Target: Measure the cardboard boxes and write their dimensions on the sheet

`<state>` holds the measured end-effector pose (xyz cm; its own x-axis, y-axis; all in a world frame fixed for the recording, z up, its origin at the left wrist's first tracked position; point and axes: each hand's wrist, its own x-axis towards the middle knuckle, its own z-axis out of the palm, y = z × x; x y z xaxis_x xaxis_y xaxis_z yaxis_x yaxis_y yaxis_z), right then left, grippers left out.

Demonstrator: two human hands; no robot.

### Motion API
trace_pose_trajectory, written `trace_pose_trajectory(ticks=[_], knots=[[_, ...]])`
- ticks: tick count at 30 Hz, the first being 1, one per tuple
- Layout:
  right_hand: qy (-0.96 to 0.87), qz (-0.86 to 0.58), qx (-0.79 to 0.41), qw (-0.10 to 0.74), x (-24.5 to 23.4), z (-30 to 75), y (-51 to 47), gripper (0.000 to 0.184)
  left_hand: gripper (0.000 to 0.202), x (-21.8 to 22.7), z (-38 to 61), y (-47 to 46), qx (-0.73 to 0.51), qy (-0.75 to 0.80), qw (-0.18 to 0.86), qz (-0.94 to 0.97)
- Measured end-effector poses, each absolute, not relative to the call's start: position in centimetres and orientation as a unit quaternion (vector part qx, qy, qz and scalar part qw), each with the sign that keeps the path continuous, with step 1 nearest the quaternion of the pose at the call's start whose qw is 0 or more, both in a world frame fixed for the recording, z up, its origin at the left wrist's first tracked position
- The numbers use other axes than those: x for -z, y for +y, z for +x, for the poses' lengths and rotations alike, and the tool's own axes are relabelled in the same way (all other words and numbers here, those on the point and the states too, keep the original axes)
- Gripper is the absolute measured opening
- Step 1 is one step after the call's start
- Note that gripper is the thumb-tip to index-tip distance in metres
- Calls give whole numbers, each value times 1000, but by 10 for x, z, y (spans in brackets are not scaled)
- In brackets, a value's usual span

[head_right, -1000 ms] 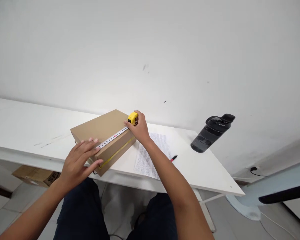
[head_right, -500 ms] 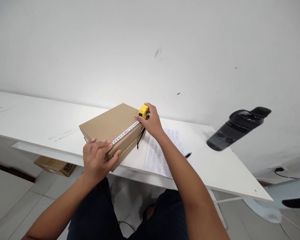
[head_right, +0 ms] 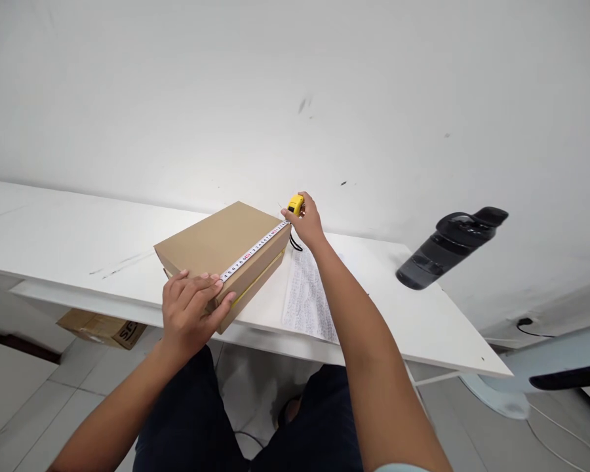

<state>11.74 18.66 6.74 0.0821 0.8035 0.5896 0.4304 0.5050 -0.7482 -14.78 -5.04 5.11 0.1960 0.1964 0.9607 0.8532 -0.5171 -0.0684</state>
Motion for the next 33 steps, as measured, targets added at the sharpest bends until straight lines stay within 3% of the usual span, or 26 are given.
trace_pose_trajectory(ticks=[7,12,16,19,22,26,30,33], knots=[[-620,-496,-196,575,-70,110,170,71,23,-50,-147,-53,516,-382,324,-695],[-637,-536,-118,542,-88,111,157,69,20,-48,-144,-53,525,-391,321,-685],[-632,-518,-75,572,-106,126,140,80,24,-45,-147,-51,528,-391,325,-681],[-613,-508,-17,606,-117,145,119,86,40,-48,-159,-49,489,-382,329,-712],[-579,-514,55,630,-123,166,93,81,69,-59,-176,-46,441,-365,307,-761],[-516,-542,30,663,-118,182,61,75,98,-77,-194,-38,380,-344,218,-831],[-459,-591,-50,662,-100,180,39,68,65,-84,-200,-32,282,-356,191,-870],[-442,-618,-77,646,-85,172,33,63,49,-86,-198,-27,285,-373,186,-863]])
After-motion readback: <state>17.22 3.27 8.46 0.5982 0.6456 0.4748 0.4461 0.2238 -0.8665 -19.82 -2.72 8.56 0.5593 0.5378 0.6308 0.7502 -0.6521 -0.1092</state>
